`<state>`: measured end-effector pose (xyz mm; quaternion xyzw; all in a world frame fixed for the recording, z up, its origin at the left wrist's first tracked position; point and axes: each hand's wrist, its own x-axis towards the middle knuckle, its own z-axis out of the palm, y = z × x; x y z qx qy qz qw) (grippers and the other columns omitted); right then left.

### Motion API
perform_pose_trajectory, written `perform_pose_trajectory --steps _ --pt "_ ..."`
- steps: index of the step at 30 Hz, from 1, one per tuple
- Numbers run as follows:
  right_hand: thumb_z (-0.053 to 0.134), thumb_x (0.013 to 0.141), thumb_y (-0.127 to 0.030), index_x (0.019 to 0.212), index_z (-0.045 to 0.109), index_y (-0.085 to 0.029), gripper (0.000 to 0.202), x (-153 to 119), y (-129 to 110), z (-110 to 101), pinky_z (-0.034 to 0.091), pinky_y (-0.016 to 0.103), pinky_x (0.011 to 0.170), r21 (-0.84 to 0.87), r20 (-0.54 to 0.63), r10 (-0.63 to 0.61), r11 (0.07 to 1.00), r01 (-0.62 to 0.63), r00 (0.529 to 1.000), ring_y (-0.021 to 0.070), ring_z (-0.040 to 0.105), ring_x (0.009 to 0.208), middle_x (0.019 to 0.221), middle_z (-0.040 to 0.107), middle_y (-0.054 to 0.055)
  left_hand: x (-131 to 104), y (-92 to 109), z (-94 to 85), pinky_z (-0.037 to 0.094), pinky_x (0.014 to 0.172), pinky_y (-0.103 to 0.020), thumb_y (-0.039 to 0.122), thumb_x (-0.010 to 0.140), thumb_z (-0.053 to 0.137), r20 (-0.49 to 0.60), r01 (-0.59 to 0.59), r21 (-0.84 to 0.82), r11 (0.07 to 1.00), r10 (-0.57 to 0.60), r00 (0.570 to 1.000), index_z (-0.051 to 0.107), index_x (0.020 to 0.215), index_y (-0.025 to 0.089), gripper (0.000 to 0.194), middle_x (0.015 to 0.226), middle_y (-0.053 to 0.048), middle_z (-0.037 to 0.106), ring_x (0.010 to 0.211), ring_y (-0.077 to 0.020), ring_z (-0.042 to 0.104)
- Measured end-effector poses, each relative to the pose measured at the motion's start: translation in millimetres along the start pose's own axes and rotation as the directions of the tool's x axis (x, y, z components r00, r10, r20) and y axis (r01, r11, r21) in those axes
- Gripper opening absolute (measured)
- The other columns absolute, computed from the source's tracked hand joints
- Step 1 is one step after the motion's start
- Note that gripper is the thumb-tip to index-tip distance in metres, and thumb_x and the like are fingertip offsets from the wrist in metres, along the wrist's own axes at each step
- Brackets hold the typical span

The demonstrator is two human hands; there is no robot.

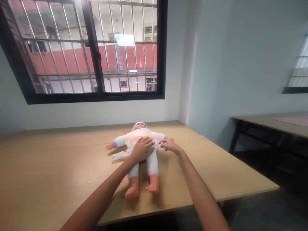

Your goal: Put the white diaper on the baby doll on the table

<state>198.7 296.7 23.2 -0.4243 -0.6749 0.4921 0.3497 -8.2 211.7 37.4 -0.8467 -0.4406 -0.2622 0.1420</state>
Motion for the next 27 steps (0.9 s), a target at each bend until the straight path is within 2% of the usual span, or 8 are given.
perform_pose_trajectory --steps 3,7,12,17,20,22,24,27 --pt "0.062 0.059 -0.023 0.065 0.062 -0.015 0.01 6 8 -5 0.035 0.019 0.048 0.121 -0.118 -0.028 0.992 0.042 0.993 0.008 0.044 0.053 0.057 0.051 -0.003 -1 1 -1.7 0.034 0.105 -0.046 0.031 0.095 0.042 0.013 0.03 0.025 0.999 -0.03 0.999 0.062 0.106 0.023 0.024 0.122 -0.007 0.063 0.117 -0.0245 0.052" --pt "0.062 0.056 -0.021 0.055 0.048 -0.018 0.014 15 18 -5 0.03 0.018 0.045 0.157 -0.251 -0.014 0.986 0.055 0.968 0.006 0.038 0.048 0.051 0.044 -0.006 -2 3 -2.8 0.032 0.109 -0.045 0.035 0.099 0.036 0.039 0.055 0.063 0.997 -0.058 0.998 0.059 0.111 0.023 0.029 0.129 -0.005 0.061 0.122 -0.0226 0.05" --pt "0.066 0.06 -0.016 0.076 0.056 -0.018 0.019 18 16 -1 0.042 0.02 0.052 0.198 -0.356 -0.001 0.977 0.077 0.935 0.0101 0.054 0.057 0.063 0.06 -0.002 -4 5 -7.0 0.03 0.111 -0.045 0.047 0.099 0.033 0.054 0.07 0.077 0.995 -0.075 0.996 0.057 0.115 0.022 0.038 0.13 -0.005 0.06 0.126 -0.0228 0.047" --pt "0.071 0.066 -0.015 0.093 0.059 -0.017 0.029 13 4 4 0.051 0.02 0.062 0.277 -0.334 -0.057 0.948 0.156 0.941 0.0122 0.063 0.068 0.076 0.068 0.001 12 22 -8.0 0.037 0.102 -0.047 0.062 0.085 0.054 0.154 0.165 0.129 0.978 -0.184 0.971 0.061 0.107 0.018 0.049 0.118 -0.01 0.063 0.116 -0.0282 0.05" --pt "0.072 0.068 -0.013 0.097 0.059 -0.017 0.032 11 2 6 0.053 0.021 0.062 0.301 -0.329 -0.07 0.937 0.175 0.942 0.0125 0.064 0.068 0.077 0.069 0.001 31 36 -1.0 0.037 0.098 -0.049 0.047 0.081 0.064 0.213 0.24 0.194 0.951 -0.28 0.936 0.063 0.107 0.016 0.04 0.117 -0.012 0.061 0.115 -0.0307 0.049" --pt "0.072 0.068 -0.012 0.097 0.059 -0.017 0.032 11 4 6 0.053 0.02 0.06 0.3 -0.346 -0.057 0.939 0.168 0.936 0.0123 0.064 0.065 0.075 0.069 0.001 43 42 4.9 0.037 0.097 -0.048 0.027 0.088 0.054 0.235 0.27 0.227 0.936 -0.322 0.917 0.067 0.102 0.016 0.021 0.115 -0.012 0.062 0.115 -0.0294 0.048" --pt "0.07 0.068 -0.01 0.096 0.059 -0.017 0.031 12 6 5 0.053 0.02 0.059 0.301 -0.371 -0.036 0.941 0.157 0.928 0.0123 0.064 0.065 0.075 0.069 0.001 51 43 9.6 0.036 0.096 -0.047 0.013 0.089 0.043 0.243 0.28 0.24 0.929 -0.337 0.91 0.069 0.097 0.016 0.027 0.11 -0.012 0.063 0.114 -0.0278 0.048" --pt "0.069 0.069 -0.01 0.095 0.058 -0.017 0.029 12 7 4 0.053 0.02 0.059 0.295 -0.385 -0.014 0.946 0.137 0.923 0.0131 0.065 0.066 0.077 0.07 0.002 55 37 13.1 0.035 0.095 -0.046 0.013 0.087 0.043 0.233 0.279 0.226 0.933 -0.33 0.915 0.07 0.096 0.014 0.028 0.106 -0.013 0.064 0.113 -0.0275 0.048"
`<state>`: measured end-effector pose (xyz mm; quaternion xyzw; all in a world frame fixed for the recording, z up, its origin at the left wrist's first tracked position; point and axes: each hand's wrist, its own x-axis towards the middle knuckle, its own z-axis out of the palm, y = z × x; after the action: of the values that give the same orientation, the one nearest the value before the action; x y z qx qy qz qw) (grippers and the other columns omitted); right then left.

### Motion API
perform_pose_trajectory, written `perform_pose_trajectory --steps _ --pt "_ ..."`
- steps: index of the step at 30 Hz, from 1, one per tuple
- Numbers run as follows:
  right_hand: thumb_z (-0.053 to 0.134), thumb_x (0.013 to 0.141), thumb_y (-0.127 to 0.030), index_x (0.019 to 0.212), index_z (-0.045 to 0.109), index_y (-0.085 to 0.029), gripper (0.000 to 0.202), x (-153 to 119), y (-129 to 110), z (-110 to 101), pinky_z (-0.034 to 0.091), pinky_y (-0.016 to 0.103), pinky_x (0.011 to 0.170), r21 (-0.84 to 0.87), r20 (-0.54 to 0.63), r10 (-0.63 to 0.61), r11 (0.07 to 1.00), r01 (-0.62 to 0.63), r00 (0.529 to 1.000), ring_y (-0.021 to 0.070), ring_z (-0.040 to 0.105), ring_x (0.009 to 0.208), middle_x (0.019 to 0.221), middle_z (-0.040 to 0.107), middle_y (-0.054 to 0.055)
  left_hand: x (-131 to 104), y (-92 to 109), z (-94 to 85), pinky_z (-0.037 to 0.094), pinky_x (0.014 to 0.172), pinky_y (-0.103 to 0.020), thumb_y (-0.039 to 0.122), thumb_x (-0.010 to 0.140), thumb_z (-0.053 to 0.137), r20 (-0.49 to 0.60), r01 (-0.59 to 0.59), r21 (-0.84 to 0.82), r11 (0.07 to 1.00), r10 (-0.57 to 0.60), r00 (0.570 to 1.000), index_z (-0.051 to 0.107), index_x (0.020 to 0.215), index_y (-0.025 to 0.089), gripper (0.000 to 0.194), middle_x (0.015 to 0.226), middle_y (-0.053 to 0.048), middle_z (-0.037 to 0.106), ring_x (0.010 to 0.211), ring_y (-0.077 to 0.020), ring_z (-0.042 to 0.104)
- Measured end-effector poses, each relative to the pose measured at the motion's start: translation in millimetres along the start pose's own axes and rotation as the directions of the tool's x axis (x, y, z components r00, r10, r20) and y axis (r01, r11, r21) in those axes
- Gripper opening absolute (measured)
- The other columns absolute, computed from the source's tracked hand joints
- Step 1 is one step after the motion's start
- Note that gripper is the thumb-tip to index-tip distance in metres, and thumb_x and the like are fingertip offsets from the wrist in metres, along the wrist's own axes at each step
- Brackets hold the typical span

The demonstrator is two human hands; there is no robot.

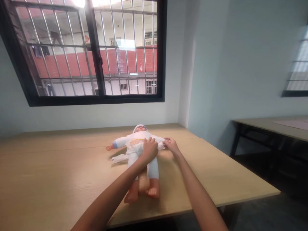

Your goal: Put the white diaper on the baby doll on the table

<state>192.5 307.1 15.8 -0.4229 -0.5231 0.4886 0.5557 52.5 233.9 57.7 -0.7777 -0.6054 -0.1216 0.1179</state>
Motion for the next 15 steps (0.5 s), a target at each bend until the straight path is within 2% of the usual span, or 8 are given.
perform_pose_trajectory --steps 4,7,10,12,15 --pt "0.068 0.068 -0.008 0.095 0.058 -0.016 0.03 -2 -3 1 0.053 0.019 0.057 -0.009 -0.014 -0.015 1.0 0.015 1.0 0.0119 0.063 0.063 0.073 0.068 0.001 1 -6 3.4 0.034 0.096 -0.046 0.022 0.089 0.043 -0.048 0.018 -0.002 1.0 -0.018 0.999 0.072 0.099 0.014 0.031 0.103 -0.015 0.065 0.112 -0.0283 0.049" --pt "0.064 0.07 -0.007 0.096 0.055 -0.017 0.029 -4 -3 4 0.052 0.019 0.051 -0.006 -0.032 0.012 1.0 -0.012 0.999 0.0114 0.061 0.058 0.069 0.063 -0.001 -1 -6 7.0 0.032 0.098 -0.048 0.044 0.092 0.044 -0.083 -0.02 0.002 1.0 0.02 0.996 0.072 0.098 0.015 0.041 0.105 -0.015 0.065 0.111 -0.0302 0.048" --pt "0.061 0.072 -0.005 0.098 0.049 -0.018 0.031 -6 -2 10 0.056 0.024 0.052 0.016 -0.048 0.053 0.998 -0.053 0.997 0.0127 0.062 0.055 0.07 0.062 -0.002 -3 -4 10.8 0.031 0.099 -0.051 0.064 0.083 0.052 -0.092 -0.076 0.016 0.997 0.077 0.993 0.072 0.098 0.015 0.056 0.109 -0.016 0.063 0.112 -0.0326 0.046" --pt "0.057 0.074 -0.003 0.1 0.044 -0.019 0.033 -7 -1 13 0.06 0.029 0.056 0.041 -0.044 0.086 0.996 -0.084 0.995 0.0143 0.064 0.055 0.074 0.063 -0.001 -2 -3 13.1 0.031 0.099 -0.051 0.058 0.083 0.056 -0.078 -0.082 0.029 0.996 0.084 0.993 0.071 0.098 0.015 0.048 0.11 -0.016 0.063 0.114 -0.0328 0.045" --pt "0.053 0.076 0.0 0.101 0.04 -0.02 0.034 -8 -3 16 0.061 0.031 0.059 0.057 -0.045 0.117 0.992 -0.114 0.992 0.0147 0.066 0.057 0.077 0.063 0.001 0 -2 15.2 0.03 0.099 -0.051 0.029 0.091 0.047 -0.059 -0.046 0.025 0.999 0.048 0.997 0.071 0.097 0.015 0.029 0.11 -0.014 0.063 0.116 -0.0308 0.045"
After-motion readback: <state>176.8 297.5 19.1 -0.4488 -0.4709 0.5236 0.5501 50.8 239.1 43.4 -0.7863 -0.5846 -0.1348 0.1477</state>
